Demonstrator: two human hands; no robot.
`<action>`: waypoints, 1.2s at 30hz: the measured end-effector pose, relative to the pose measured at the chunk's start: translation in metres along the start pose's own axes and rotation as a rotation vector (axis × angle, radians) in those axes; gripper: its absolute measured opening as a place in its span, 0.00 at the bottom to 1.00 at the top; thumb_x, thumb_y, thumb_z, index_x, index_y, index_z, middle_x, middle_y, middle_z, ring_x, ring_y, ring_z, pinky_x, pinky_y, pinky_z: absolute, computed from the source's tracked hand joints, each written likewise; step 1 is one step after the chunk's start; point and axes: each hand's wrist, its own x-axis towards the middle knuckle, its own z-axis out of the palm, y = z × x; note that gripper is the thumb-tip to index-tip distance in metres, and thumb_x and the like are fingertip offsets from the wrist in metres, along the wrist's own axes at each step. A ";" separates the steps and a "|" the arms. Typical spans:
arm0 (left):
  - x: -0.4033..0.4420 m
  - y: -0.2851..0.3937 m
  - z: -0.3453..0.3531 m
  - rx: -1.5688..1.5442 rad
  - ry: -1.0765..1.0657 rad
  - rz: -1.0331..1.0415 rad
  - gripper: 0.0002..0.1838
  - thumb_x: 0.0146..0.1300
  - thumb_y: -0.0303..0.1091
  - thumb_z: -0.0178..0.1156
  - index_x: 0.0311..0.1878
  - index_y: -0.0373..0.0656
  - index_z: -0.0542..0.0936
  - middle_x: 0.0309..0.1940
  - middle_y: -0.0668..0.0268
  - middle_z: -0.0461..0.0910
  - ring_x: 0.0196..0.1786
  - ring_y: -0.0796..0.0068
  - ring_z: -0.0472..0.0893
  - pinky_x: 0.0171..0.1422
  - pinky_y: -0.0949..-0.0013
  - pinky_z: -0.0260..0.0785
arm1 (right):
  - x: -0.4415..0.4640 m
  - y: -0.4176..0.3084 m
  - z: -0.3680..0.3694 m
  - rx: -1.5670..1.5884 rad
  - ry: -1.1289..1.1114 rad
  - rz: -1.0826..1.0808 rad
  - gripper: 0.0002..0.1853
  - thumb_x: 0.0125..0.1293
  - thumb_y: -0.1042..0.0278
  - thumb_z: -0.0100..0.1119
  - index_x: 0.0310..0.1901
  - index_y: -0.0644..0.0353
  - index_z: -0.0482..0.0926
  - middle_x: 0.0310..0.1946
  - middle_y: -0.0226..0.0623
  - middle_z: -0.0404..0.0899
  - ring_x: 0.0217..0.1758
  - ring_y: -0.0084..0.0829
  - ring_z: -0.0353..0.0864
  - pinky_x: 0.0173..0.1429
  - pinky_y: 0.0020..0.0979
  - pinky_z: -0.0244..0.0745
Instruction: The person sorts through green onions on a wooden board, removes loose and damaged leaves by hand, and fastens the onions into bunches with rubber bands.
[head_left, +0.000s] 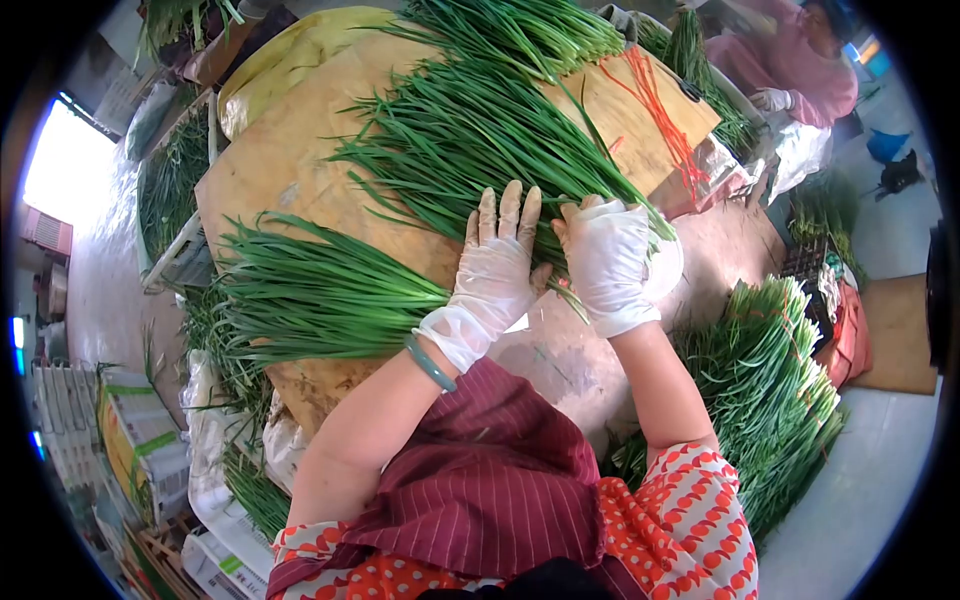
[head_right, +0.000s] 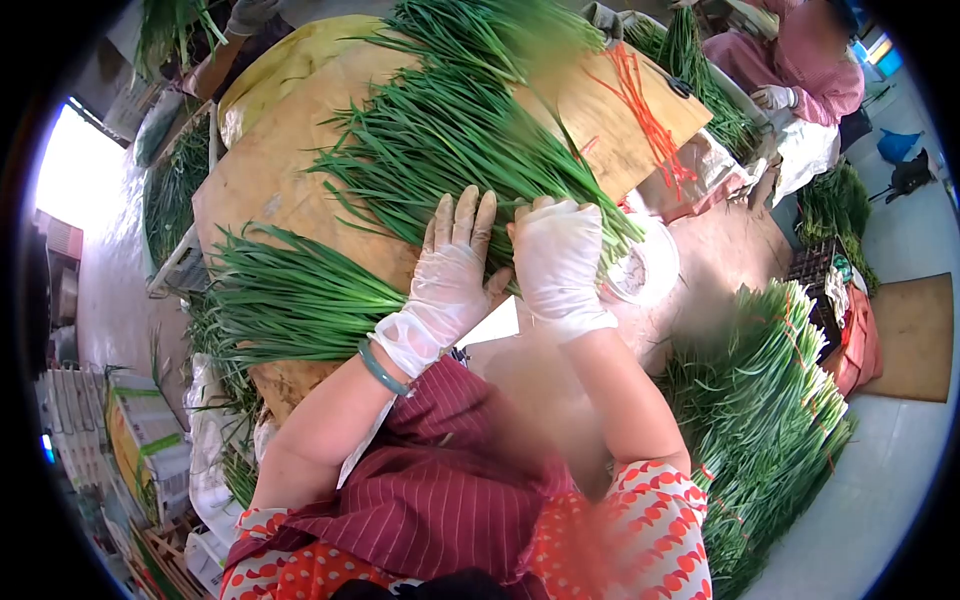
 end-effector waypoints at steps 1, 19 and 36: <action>0.000 0.000 0.001 0.002 0.008 0.003 0.50 0.49 0.43 0.65 0.72 0.41 0.48 0.69 0.49 0.52 0.70 0.42 0.53 0.72 0.50 0.49 | 0.001 0.000 0.001 0.000 0.001 -0.003 0.06 0.58 0.60 0.54 0.28 0.49 0.77 0.25 0.31 0.74 0.32 0.32 0.74 0.37 0.37 0.60; 0.002 0.002 -0.004 0.002 -0.031 -0.005 0.52 0.48 0.42 0.66 0.73 0.46 0.47 0.71 0.48 0.46 0.70 0.37 0.50 0.72 0.44 0.46 | -0.016 0.020 -0.044 0.827 -0.157 0.193 0.06 0.64 0.68 0.53 0.35 0.61 0.76 0.25 0.39 0.81 0.28 0.37 0.81 0.36 0.37 0.74; -0.035 -0.014 -0.124 -0.113 0.010 -0.086 0.34 0.60 0.40 0.58 0.67 0.37 0.60 0.64 0.49 0.64 0.66 0.49 0.64 0.68 0.59 0.58 | 0.141 -0.055 -0.119 0.580 0.544 -0.772 0.12 0.67 0.64 0.50 0.44 0.59 0.80 0.32 0.44 0.80 0.31 0.39 0.79 0.38 0.33 0.75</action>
